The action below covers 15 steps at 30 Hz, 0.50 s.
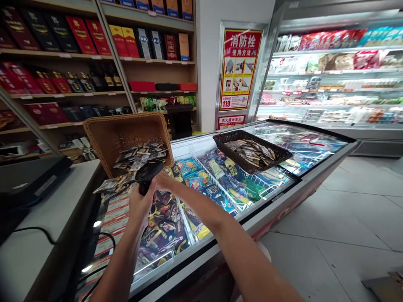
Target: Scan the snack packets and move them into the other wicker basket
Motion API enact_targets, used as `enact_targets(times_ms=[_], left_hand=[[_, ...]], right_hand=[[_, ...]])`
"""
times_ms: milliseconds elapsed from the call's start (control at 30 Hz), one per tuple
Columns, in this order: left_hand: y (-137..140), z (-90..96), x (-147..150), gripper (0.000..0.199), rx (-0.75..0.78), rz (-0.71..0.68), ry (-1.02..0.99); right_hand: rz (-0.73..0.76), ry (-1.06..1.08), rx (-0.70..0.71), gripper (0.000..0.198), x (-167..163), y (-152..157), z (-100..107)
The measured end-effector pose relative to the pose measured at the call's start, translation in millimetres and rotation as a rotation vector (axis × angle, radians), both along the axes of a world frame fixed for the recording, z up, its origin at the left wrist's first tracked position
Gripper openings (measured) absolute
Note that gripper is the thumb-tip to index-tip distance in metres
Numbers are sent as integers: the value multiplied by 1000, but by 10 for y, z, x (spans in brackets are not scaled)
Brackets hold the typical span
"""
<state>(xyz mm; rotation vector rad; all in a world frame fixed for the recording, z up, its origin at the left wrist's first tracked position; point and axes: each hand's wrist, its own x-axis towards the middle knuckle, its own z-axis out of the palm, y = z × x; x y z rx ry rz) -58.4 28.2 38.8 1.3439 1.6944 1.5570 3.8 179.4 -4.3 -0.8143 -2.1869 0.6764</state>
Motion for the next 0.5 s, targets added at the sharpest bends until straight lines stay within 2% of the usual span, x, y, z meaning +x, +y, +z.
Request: enact_targets(times_ms=[100, 267, 333, 500], left_hand=[[-6, -7, 34, 49, -17, -19, 7], [-3, -15, 74, 53, -62, -88, 11], [5, -34, 88, 53, -95, -121, 27], [49, -130, 125, 52, -163, -284, 117]], right_hand=[[-100, 92, -16, 5, 368, 33, -37], [-333, 594, -349, 37, 1181, 7, -9], [-404, 763, -478, 44, 1460, -27, -6], [-496, 973, -666, 49, 1794, -43, -45]])
